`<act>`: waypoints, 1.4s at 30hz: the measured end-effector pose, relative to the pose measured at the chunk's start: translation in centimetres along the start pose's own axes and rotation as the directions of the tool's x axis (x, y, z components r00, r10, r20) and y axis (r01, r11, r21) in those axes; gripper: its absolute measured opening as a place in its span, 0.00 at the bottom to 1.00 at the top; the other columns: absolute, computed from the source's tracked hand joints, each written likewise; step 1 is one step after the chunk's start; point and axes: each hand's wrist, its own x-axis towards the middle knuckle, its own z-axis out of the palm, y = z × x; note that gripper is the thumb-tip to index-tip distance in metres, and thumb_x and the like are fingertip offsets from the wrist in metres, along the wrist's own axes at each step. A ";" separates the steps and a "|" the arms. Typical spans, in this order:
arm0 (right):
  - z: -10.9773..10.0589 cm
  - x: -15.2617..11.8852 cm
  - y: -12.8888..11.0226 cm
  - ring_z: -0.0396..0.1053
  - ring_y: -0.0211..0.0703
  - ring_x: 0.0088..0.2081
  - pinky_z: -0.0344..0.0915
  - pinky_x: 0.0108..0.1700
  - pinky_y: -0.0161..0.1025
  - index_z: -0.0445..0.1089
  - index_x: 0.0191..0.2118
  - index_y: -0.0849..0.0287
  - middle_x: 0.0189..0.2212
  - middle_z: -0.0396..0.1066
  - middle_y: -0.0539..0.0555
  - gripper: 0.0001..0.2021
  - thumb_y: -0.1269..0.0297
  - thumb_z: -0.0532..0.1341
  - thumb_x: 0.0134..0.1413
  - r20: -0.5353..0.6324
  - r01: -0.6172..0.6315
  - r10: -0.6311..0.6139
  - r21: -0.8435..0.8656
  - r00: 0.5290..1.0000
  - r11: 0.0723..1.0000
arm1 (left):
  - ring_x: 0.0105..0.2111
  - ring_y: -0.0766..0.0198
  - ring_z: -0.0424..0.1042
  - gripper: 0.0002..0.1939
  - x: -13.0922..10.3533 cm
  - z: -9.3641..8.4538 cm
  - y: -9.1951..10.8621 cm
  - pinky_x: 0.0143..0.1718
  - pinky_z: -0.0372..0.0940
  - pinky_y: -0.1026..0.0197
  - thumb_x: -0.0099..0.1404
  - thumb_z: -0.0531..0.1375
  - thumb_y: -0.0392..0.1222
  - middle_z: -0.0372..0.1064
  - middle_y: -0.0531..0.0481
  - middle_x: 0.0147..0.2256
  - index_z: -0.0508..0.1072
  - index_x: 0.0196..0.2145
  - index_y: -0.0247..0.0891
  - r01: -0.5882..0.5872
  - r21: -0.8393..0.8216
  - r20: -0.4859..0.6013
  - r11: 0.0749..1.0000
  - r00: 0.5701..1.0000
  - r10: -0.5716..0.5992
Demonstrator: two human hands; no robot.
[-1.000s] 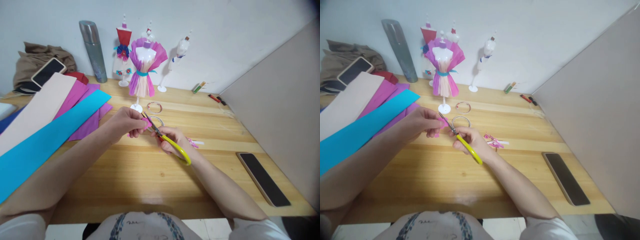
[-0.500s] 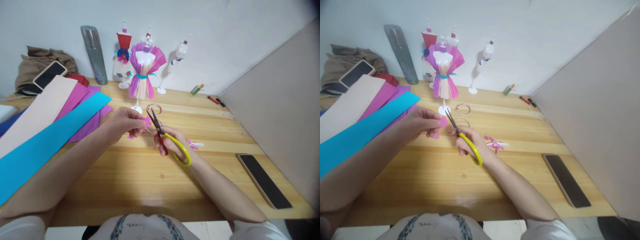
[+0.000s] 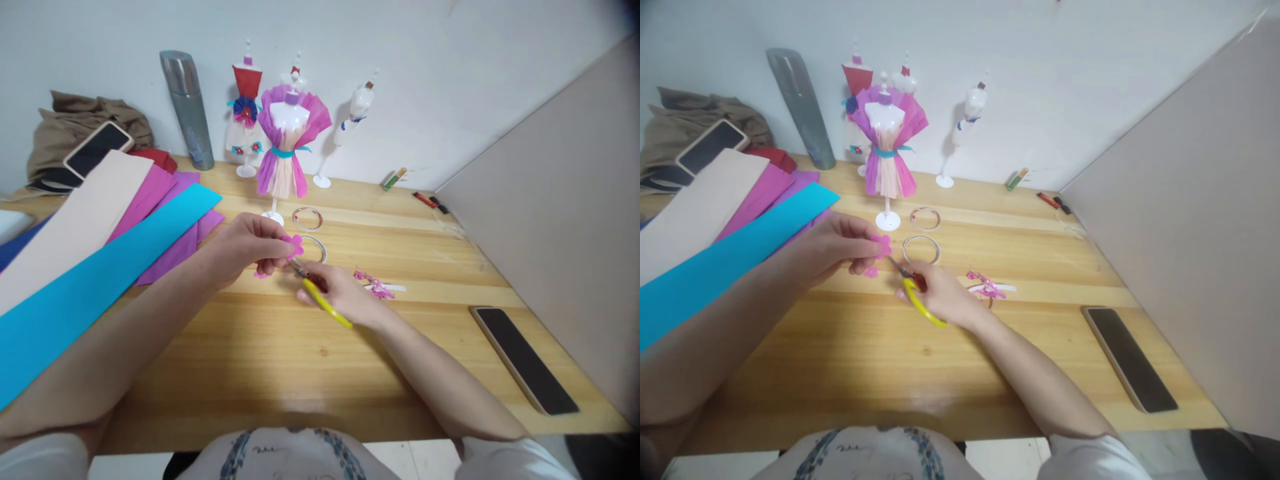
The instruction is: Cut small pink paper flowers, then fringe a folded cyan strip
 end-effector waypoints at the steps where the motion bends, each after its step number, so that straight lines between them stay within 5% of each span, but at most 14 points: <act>1: 0.3 0.0 -0.1 0.57 0.37 0.25 0.53 0.30 0.36 0.71 0.37 0.58 0.24 0.61 0.46 0.12 0.56 0.68 0.55 0.013 -0.007 0.008 -0.120 1.000 0.993 | 0.16 0.73 0.62 0.09 0.1 0.1 -0.1 0.20 0.58 0.67 0.49 0.68 0.38 0.67 0.54 0.15 0.73 0.18 0.35 0.005 -0.005 0.005 1.000 1.000 -0.005; 4: 1.1 -0.1 -0.5 0.58 0.36 0.27 0.50 0.32 0.36 0.72 0.35 0.57 0.26 0.65 0.47 0.07 0.67 0.68 0.49 0.070 0.041 -0.018 -0.339 0.997 0.940 | 0.15 0.73 0.61 0.10 0.2 0.2 -0.4 0.19 0.57 0.68 0.49 0.69 0.39 0.66 0.53 0.14 0.73 0.17 0.35 0.028 -0.007 0.018 1.000 0.999 -0.028; 7: 1.2 0.0 -0.3 0.59 0.37 0.28 0.50 0.32 0.36 0.71 0.36 0.57 0.27 0.66 0.47 0.07 0.68 0.68 0.50 0.006 0.055 -0.055 -0.302 0.998 0.952 | 0.15 0.73 0.61 0.10 0.4 0.1 -0.6 0.18 0.57 0.68 0.49 0.69 0.40 0.67 0.53 0.14 0.74 0.18 0.35 0.027 -0.004 0.032 1.000 0.999 -0.027; 11: 0.5 0.5 0.7 0.58 0.36 0.24 0.55 0.28 0.36 0.65 0.34 0.56 0.23 0.61 0.44 0.14 0.55 0.69 0.52 -0.269 0.099 -0.038 0.218 0.962 0.971 | 0.14 0.74 0.61 0.07 0.5 -0.3 -0.6 0.17 0.56 0.70 0.47 0.67 0.37 0.67 0.54 0.14 0.74 0.17 0.35 0.032 0.030 0.026 0.999 0.999 -0.032; 13: 0.4 0.7 0.9 0.60 0.35 0.21 0.58 0.25 0.36 0.63 0.37 0.55 0.25 0.66 0.44 0.19 0.53 0.72 0.49 -0.363 0.185 0.009 0.497 0.932 0.848 | 0.14 0.74 0.61 0.06 0.5 -0.3 -0.6 0.17 0.56 0.70 0.47 0.66 0.37 0.67 0.55 0.14 0.74 0.16 0.36 0.050 0.071 0.038 0.996 0.998 -0.053; 16: 0.5 0.6 0.6 0.62 0.33 0.20 0.62 0.24 0.35 0.64 0.39 0.54 0.29 0.76 0.48 0.24 0.54 0.76 0.44 -0.419 0.280 0.021 0.643 0.908 0.713 | 0.14 0.73 0.62 0.06 0.6 0.2 -0.9 0.16 0.56 0.69 0.46 0.66 0.38 0.68 0.54 0.15 0.74 0.16 0.36 0.104 0.149 0.058 0.983 0.992 -0.113; 25: 0.8 -0.7 -0.8 0.73 0.40 0.32 0.72 0.37 0.39 0.70 0.39 0.56 0.32 0.75 0.49 0.21 0.61 0.79 0.43 -0.326 0.232 -0.050 0.550 0.944 0.803 | 0.14 0.71 0.61 0.09 1.0 1.8 -2.1 0.16 0.54 0.69 0.47 0.65 0.40 0.64 0.55 0.12 0.71 0.14 0.38 0.140 0.362 0.146 0.922 0.968 -0.205; 34: 0.9 -0.1 -1.4 0.64 0.35 0.25 0.61 0.28 0.34 0.67 0.32 0.56 0.24 0.66 0.44 0.18 0.66 0.76 0.37 -0.313 0.175 -0.001 0.527 0.950 0.831 | 0.14 0.71 0.61 0.11 1.0 2.5 -2.2 0.16 0.55 0.68 0.50 0.65 0.37 0.63 0.54 0.12 0.70 0.14 0.37 0.183 0.397 0.121 0.899 0.961 -0.248; 42: 0.6 0.3 -1.4 0.58 0.31 0.20 0.55 0.22 0.33 0.69 0.35 0.56 0.22 0.66 0.42 0.15 0.67 0.70 0.39 -0.420 0.175 0.131 0.615 0.898 0.769 | 0.16 0.72 0.63 0.13 1.3 0.9 -2.0 0.18 0.57 0.69 0.55 0.65 0.43 0.67 0.53 0.16 0.72 0.17 0.37 0.132 0.366 0.108 0.921 0.977 -0.183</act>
